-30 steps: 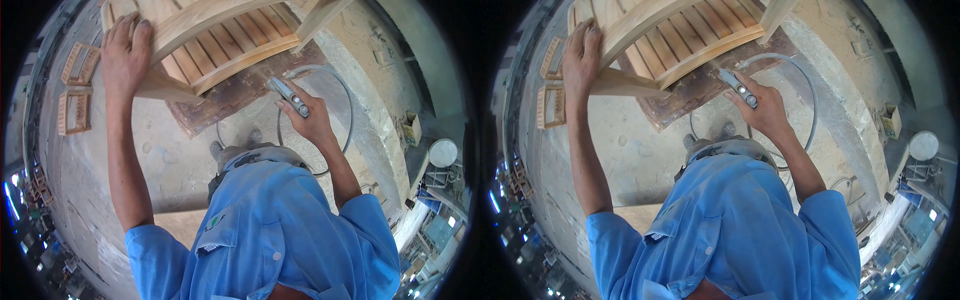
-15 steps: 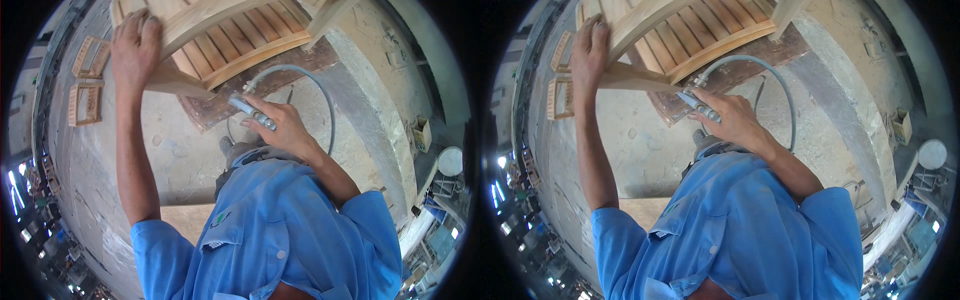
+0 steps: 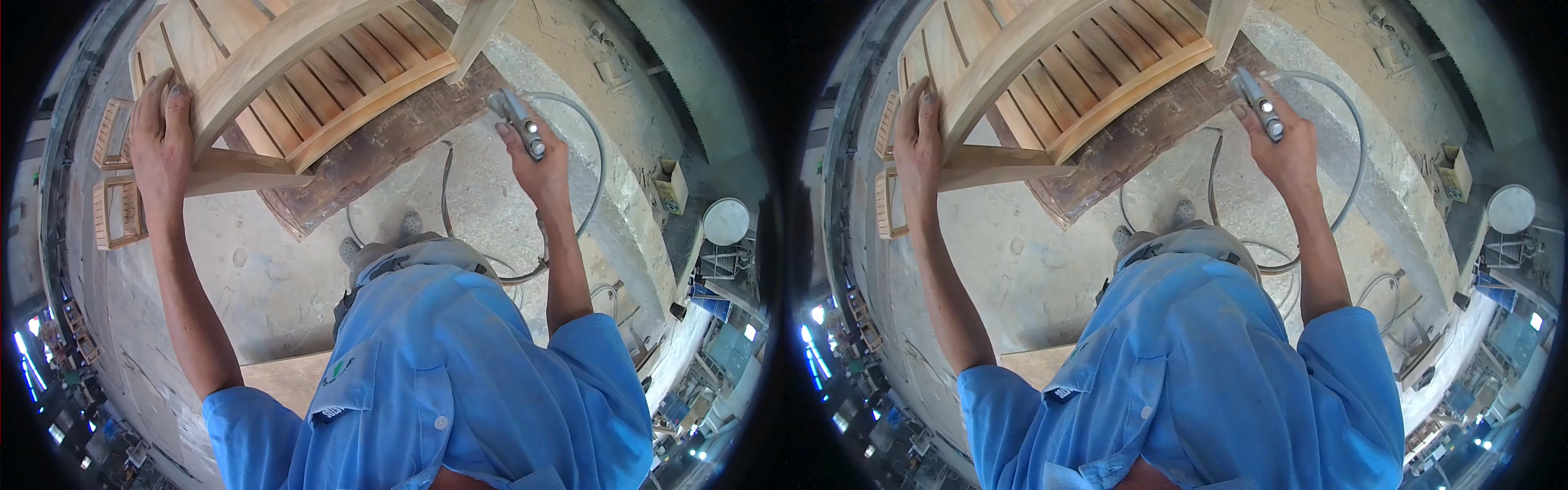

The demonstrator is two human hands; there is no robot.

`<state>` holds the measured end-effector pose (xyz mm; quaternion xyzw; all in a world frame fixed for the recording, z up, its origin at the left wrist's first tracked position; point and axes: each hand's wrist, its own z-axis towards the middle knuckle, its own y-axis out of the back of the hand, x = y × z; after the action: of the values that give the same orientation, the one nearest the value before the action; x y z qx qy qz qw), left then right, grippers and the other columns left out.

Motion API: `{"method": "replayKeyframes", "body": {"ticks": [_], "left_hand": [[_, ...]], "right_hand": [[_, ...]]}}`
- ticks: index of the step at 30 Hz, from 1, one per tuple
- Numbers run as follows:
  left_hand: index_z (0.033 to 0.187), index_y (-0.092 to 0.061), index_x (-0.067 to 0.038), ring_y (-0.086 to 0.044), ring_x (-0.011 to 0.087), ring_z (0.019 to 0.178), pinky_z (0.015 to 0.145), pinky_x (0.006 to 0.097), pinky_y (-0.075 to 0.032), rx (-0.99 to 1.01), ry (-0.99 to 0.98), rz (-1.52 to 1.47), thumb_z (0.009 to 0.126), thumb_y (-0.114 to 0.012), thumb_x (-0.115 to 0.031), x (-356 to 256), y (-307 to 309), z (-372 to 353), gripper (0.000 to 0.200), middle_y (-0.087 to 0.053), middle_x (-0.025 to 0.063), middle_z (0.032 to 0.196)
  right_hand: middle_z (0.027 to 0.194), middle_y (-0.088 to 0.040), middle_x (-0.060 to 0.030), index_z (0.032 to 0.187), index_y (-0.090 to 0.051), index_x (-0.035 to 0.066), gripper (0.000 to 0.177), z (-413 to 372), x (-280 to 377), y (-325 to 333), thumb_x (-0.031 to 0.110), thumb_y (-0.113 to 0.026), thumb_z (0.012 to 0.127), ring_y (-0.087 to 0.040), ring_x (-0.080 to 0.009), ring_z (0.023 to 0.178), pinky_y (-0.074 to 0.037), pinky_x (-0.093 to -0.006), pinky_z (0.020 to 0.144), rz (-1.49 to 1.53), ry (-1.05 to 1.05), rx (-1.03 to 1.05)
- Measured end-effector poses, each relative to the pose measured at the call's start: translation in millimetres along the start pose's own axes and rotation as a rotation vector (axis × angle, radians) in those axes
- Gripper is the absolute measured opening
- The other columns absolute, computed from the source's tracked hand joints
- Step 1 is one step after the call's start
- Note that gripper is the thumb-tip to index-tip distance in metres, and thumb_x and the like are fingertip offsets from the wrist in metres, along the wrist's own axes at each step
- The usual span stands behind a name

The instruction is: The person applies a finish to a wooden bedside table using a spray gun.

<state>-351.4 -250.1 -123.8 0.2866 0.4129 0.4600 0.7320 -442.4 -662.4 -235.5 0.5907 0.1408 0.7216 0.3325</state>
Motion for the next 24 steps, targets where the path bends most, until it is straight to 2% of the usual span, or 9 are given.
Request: {"method": "replayKeyframes", "body": {"ticks": [7, 10, 11, 15, 18, 19, 20, 23, 24], "left_hand": [[0.125, -0.060, 0.000, -0.049, 0.0349, 0.126, 0.105, 0.0405, -0.037, 0.043, 0.010, -0.034, 0.095, -0.053, -0.037, -7, 5, 1, 0.048, -0.055, 0.0213, 0.132], [0.126, -0.060, -0.002, -0.045, 0.0360, 0.130, 0.108, 0.0440, -0.035, 0.064, -0.026, -0.032, 0.092, -0.057, -0.044, -11, 7, -3, 0.054, -0.052, 0.0208, 0.136], [0.128, -0.059, -0.005, -0.040, 0.0365, 0.135, 0.110, 0.0471, -0.032, 0.078, 0.030, -0.091, 0.088, -0.060, -0.052, -12, 6, -6, 0.062, -0.048, 0.0197, 0.140], [0.133, -0.055, -0.009, -0.037, 0.0370, 0.136, 0.110, 0.0492, -0.031, 0.128, -0.121, 0.023, 0.083, -0.066, -0.055, -13, 11, -7, 0.069, -0.047, 0.0184, 0.142], [0.135, -0.053, -0.011, -0.038, 0.0373, 0.136, 0.108, 0.0513, -0.032, 0.150, -0.235, 0.161, 0.079, -0.071, -0.052, -21, 16, -9, 0.072, -0.048, 0.0171, 0.141], [0.137, -0.051, -0.013, -0.039, 0.0375, 0.135, 0.106, 0.0539, -0.033, 0.146, -0.271, 0.166, 0.076, -0.077, -0.043, -20, 17, -9, 0.073, -0.048, 0.0148, 0.142], [0.137, -0.050, -0.012, -0.040, 0.0374, 0.134, 0.106, 0.0526, -0.034, 0.147, -0.281, 0.187, 0.077, -0.076, -0.039, -20, 18, -10, 0.071, -0.048, 0.0155, 0.141], [0.137, -0.050, -0.012, -0.042, 0.0377, 0.133, 0.106, 0.0514, -0.035, 0.131, -0.308, 0.248, 0.078, -0.076, -0.027, -18, 16, -13, 0.066, -0.049, 0.0151, 0.140], [0.137, -0.051, -0.013, -0.042, 0.0379, 0.133, 0.106, 0.0519, -0.035, 0.129, -0.309, 0.246, 0.078, -0.076, -0.027, -17, 15, -14, 0.065, -0.049, 0.0149, 0.140]], "right_hand": [[0.081, -0.071, -0.0177, 0.126, -0.061, 0.005, 0.051, -4, 5, -6, 0.026, -0.077, 0.082, -0.068, -0.0215, 0.062, -0.051, -0.0321, 0.057, -0.074, 0.025, 0.020], [0.085, -0.071, -0.0186, 0.127, -0.061, 0.006, 0.052, -5, 9, -9, 0.024, -0.077, 0.081, -0.069, -0.0243, 0.063, -0.052, -0.0322, 0.057, -0.082, 0.054, -0.007], [0.086, -0.071, -0.0188, 0.127, -0.060, 0.006, 0.052, -6, 9, -11, 0.023, -0.077, 0.081, -0.069, -0.0251, 0.064, -0.052, -0.0322, 0.057, -0.080, 0.062, -0.028], [0.096, -0.071, -0.0188, 0.129, -0.059, 0.007, 0.053, -5, 32, -10, 0.019, -0.077, 0.080, -0.071, -0.0271, 0.073, -0.055, -0.0338, 0.062, -0.088, 0.142, -0.154], [0.103, -0.070, -0.0184, 0.130, -0.058, 0.007, 0.053, 2, 55, -9, 0.015, -0.076, 0.081, -0.072, -0.0267, 0.082, -0.055, -0.0337, 0.068, -0.123, 0.235, -0.252], [0.106, -0.069, -0.0182, 0.130, -0.057, 0.007, 0.053, 6, 66, -9, 0.013, -0.076, 0.081, -0.071, -0.0254, 0.088, -0.055, -0.0328, 0.072, -0.134, 0.260, -0.272], [0.110, -0.069, -0.0180, 0.131, -0.057, 0.007, 0.053, 8, 75, -11, 0.011, -0.076, 0.081, -0.071, -0.0240, 0.093, -0.054, -0.0318, 0.075, -0.145, 0.283, -0.293], [0.098, -0.071, -0.0176, 0.128, -0.059, 0.008, 0.052, 26, 88, -24, 0.017, -0.077, 0.080, -0.071, -0.0285, 0.078, -0.056, -0.0349, 0.064, -0.176, 0.470, -0.461], [0.097, -0.071, -0.0179, 0.127, -0.059, 0.008, 0.051, 29, 92, -31, 0.018, -0.076, 0.081, -0.071, -0.0286, 0.076, -0.056, -0.0352, 0.063, -0.182, 0.451, -0.474]]}}
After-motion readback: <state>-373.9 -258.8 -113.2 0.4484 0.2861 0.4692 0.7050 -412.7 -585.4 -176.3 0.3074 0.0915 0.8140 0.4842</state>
